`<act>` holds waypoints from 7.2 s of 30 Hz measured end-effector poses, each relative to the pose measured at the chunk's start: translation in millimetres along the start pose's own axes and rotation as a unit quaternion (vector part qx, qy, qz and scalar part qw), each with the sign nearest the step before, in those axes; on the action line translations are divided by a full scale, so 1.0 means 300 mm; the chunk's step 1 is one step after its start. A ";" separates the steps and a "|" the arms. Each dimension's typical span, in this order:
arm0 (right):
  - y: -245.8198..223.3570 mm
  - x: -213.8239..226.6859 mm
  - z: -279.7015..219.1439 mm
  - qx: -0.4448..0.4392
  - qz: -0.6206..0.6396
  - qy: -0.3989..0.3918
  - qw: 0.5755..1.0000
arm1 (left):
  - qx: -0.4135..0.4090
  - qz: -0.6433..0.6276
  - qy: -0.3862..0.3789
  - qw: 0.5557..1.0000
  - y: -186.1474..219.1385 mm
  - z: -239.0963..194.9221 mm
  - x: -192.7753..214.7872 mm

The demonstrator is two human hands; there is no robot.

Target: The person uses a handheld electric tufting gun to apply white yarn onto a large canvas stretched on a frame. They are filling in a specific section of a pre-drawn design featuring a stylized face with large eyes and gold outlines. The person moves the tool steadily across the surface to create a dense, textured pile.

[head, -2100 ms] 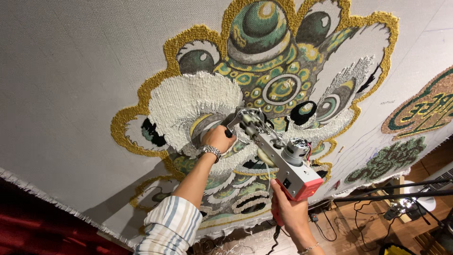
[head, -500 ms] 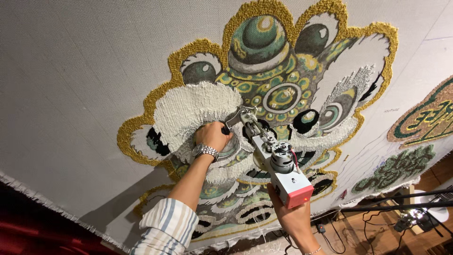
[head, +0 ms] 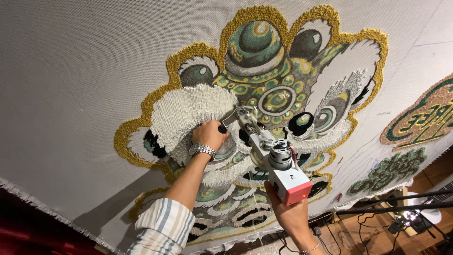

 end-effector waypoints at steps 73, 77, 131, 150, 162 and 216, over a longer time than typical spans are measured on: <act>0.081 0.203 0.090 -0.297 0.326 -0.093 0.893 | -0.077 -0.559 -0.157 0.811 0.221 0.096 -0.382; 0.145 0.294 0.111 -0.263 0.342 -0.131 0.892 | -0.069 -0.601 -0.170 0.778 0.245 0.075 -0.483; 0.298 0.279 -0.118 -0.330 0.300 -0.120 0.887 | 0.021 -0.537 -0.223 0.813 0.197 -0.356 -0.504; 0.255 0.196 -0.092 -0.332 0.317 -0.121 0.880 | 0.035 -0.580 -0.204 0.788 0.113 -0.309 -0.561; 0.183 0.028 -0.061 -0.333 0.324 -0.091 0.881 | 0.077 -0.446 -0.181 0.873 0.007 -0.224 -0.456; 0.133 -0.098 -0.067 -0.315 0.373 -0.058 0.870 | 0.048 -0.098 -0.063 0.992 -0.031 -0.123 -0.279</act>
Point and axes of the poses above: each hand's wrist, its own z-axis towards the middle knuckle, its own x-axis out of the back of the hand, y = z × x, the point moved 3 cm from there along z, towards the middle knuckle, and after that the axes turned 15 degrees about -x, right-handed, at the moved point
